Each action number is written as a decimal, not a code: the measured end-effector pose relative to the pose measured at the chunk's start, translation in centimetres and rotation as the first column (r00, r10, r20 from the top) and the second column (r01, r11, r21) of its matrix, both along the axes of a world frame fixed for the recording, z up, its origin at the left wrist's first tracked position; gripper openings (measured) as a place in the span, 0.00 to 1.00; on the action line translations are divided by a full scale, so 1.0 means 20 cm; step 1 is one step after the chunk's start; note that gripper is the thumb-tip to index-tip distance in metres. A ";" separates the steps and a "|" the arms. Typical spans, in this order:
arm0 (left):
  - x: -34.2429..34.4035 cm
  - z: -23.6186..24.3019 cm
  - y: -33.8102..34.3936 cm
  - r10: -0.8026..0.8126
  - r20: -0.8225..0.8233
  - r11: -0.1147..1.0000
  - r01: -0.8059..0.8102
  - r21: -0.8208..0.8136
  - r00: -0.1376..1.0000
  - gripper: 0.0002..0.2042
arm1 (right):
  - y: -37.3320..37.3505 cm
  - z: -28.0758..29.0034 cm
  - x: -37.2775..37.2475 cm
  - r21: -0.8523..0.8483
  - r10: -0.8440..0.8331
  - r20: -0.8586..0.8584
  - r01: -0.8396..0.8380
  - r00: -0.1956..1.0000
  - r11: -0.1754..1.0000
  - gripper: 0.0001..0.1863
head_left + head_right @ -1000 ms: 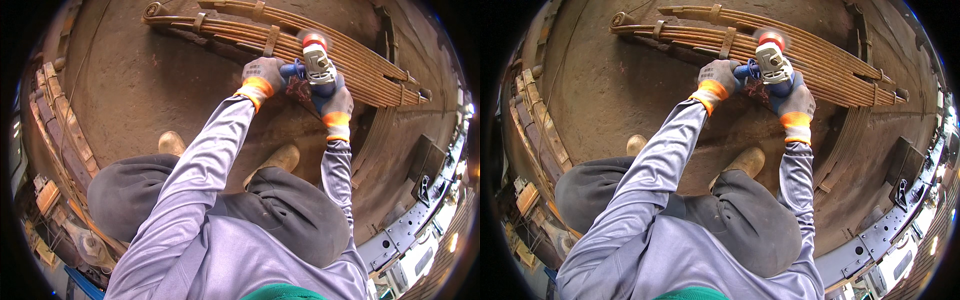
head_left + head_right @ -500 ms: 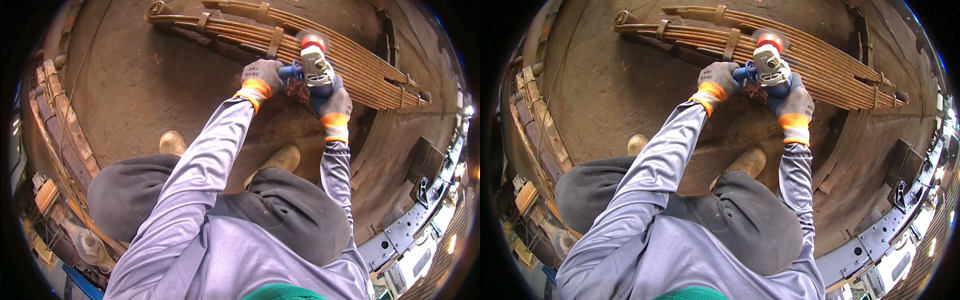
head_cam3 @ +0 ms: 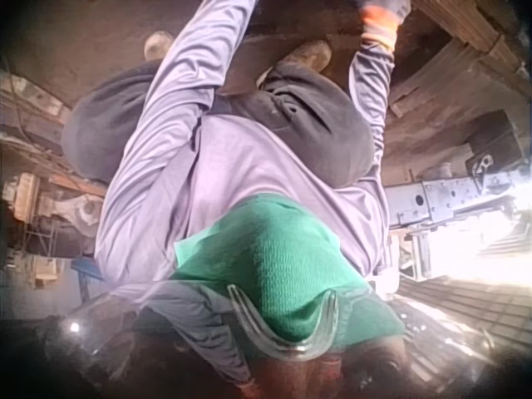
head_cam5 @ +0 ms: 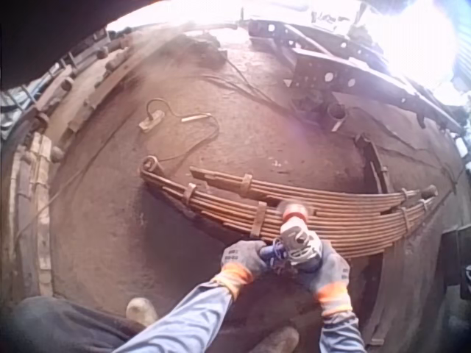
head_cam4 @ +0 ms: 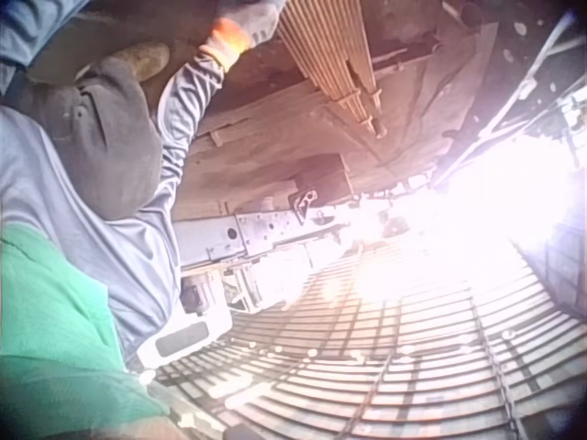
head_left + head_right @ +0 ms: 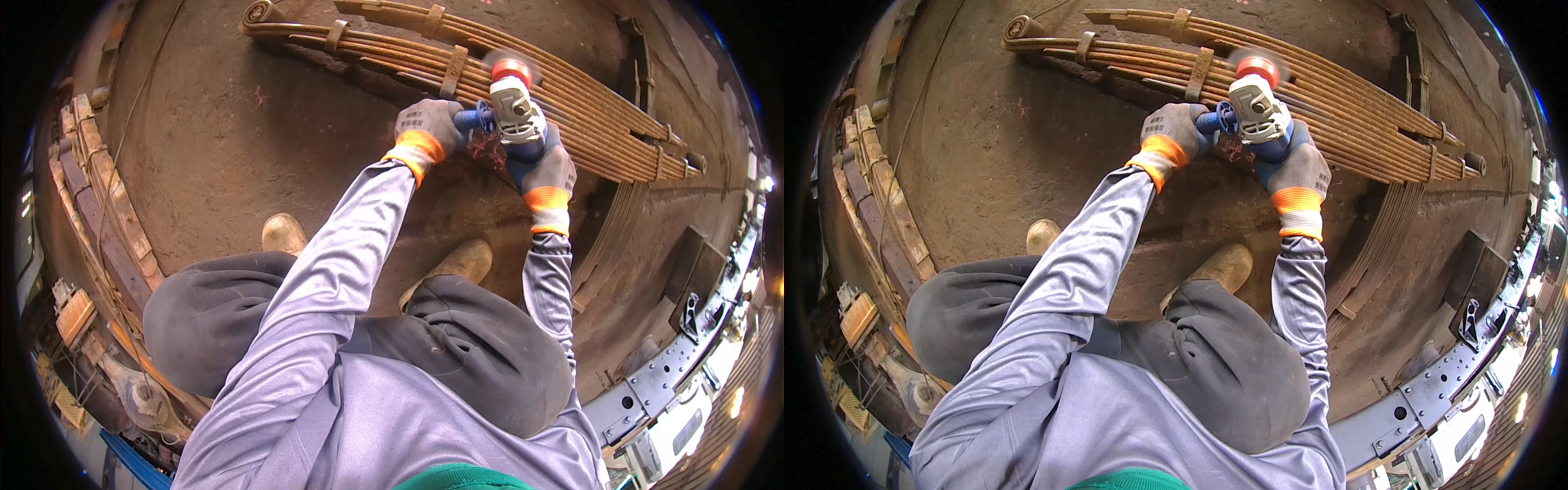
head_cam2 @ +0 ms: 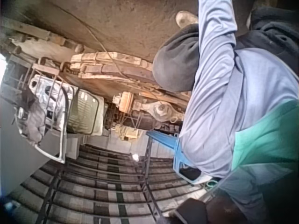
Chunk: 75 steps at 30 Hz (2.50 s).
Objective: The person uses an angle grinder to remove rust from a bundle of metal rods. They hold the grinder with both hands and move it along the rods, producing sparks. The person briefly pauses to adjust the grinder's cord before continuing the grinding process.
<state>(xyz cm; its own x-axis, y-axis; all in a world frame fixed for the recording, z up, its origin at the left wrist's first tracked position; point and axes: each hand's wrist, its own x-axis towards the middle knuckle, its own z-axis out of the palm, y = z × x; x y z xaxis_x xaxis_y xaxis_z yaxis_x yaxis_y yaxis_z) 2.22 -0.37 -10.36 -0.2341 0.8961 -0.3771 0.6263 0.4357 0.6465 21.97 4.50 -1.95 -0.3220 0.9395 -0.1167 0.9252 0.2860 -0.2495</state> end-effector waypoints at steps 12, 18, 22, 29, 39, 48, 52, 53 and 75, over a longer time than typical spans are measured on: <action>-0.03 0.03 -0.01 -0.036 0.048 0.996 0.040 -0.076 0.998 0.12 | -0.01 0.02 -0.05 -0.025 0.006 0.013 -0.006 1.000 1.000 0.33; -0.03 0.01 -0.02 -0.023 0.034 0.997 0.026 -0.073 0.999 0.12 | -0.01 0.01 -0.05 -0.025 0.015 -0.021 -0.015 1.000 1.000 0.34; -0.05 0.04 -0.02 -0.023 0.053 0.997 0.027 -0.075 0.998 0.12 | -0.01 0.02 -0.06 -0.013 0.020 -0.001 -0.020 1.000 1.000 0.36; -0.08 0.01 -0.02 -0.042 0.023 0.995 0.044 -0.086 0.999 0.12 | 0.00 -0.01 -0.09 -0.005 0.010 0.015 -0.010 1.000 1.000 0.33; -0.09 -0.01 -0.02 -0.028 0.006 0.996 0.028 -0.089 1.000 0.12 | 0.01 -0.02 -0.10 -0.015 0.016 0.036 -0.015 0.999 1.000 0.32; -0.11 -0.01 -0.06 0.009 0.047 0.999 -0.007 -0.031 0.999 0.12 | -0.01 0.00 -0.16 -0.027 0.030 -0.005 -0.030 1.000 0.999 0.36; -0.08 -0.05 -0.06 0.020 0.028 1.000 -0.020 0.015 0.999 0.13 | -0.01 0.02 -0.14 -0.040 0.014 -0.010 -0.015 1.000 0.999 0.36; -0.07 -0.05 -0.06 0.017 0.032 1.000 -0.017 0.016 0.999 0.13 | -0.02 0.02 -0.13 -0.030 0.021 -0.004 -0.021 1.000 0.999 0.36; -0.08 -0.10 -0.06 0.050 -0.002 0.997 -0.050 0.061 0.999 0.12 | 0.00 0.03 -0.12 -0.076 0.022 -0.027 -0.024 0.999 0.997 0.35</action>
<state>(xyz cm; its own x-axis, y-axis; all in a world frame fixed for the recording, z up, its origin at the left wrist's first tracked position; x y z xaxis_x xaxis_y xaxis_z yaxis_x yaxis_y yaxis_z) 0.70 -1.64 -12.26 -0.2804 0.9046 -0.3210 0.6068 0.4262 0.6709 19.50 4.49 -1.33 -0.3470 0.9207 -0.1786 0.9115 0.2863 -0.2952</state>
